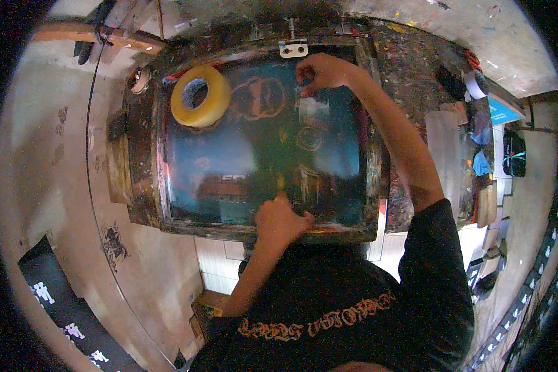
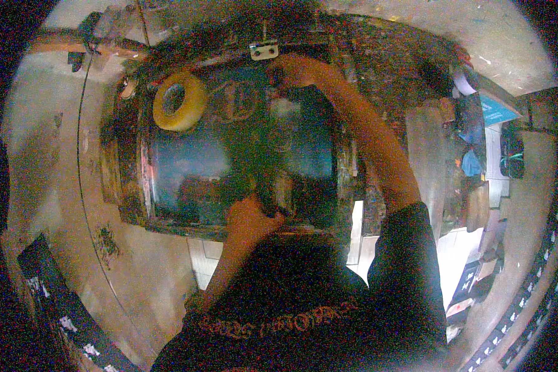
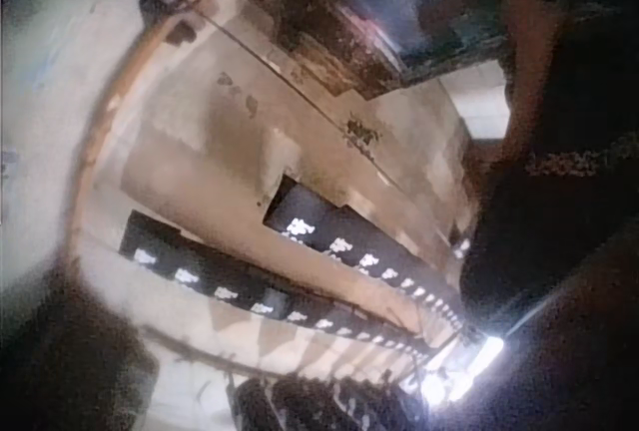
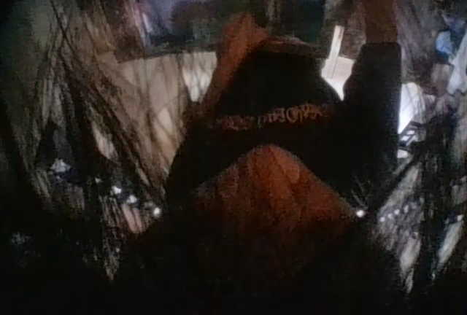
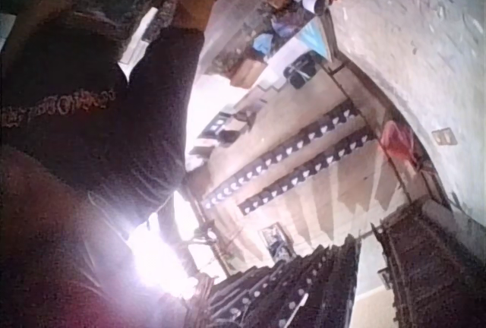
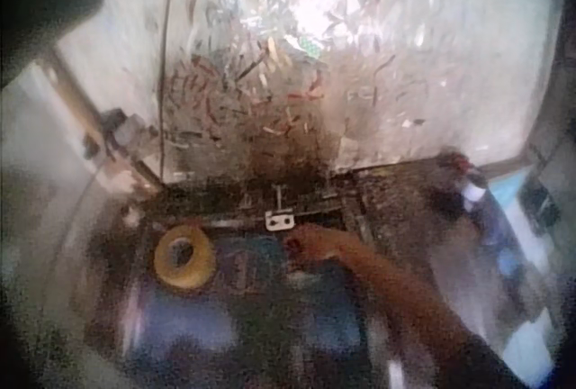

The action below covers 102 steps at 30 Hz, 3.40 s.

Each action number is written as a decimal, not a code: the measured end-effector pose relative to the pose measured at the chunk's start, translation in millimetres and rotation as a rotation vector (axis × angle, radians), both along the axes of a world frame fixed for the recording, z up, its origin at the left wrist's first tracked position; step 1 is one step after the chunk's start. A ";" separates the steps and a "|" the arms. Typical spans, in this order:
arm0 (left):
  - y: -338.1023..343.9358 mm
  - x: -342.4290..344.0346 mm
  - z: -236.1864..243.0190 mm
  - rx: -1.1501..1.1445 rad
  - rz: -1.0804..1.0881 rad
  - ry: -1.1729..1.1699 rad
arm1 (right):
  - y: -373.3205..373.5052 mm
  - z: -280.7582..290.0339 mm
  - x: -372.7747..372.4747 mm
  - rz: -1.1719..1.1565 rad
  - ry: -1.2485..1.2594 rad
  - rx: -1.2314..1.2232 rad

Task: The person places a screen printing frame on a workbench, secures it with a clamp, and then applies masking tape to the edges of the frame to seal it.

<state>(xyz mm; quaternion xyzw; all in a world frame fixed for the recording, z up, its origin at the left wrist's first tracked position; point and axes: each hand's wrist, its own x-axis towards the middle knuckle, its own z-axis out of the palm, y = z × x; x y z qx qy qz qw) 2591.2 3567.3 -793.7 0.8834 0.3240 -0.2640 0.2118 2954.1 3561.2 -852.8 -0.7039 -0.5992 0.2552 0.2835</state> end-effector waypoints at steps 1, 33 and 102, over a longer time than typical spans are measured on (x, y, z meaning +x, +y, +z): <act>2.2 -1.8 -0.3 -0.011 -0.007 0.009 | 0.6 -2.1 -0.5 0.007 -0.016 0.029; 26.5 -73.9 -9.6 -0.340 -0.635 -0.680 | -18.4 28.9 -140.0 -0.134 -0.580 -0.013; 249.0 -178.4 270.5 0.544 -0.950 -1.084 | -371.3 119.9 -260.5 -0.836 -0.054 0.734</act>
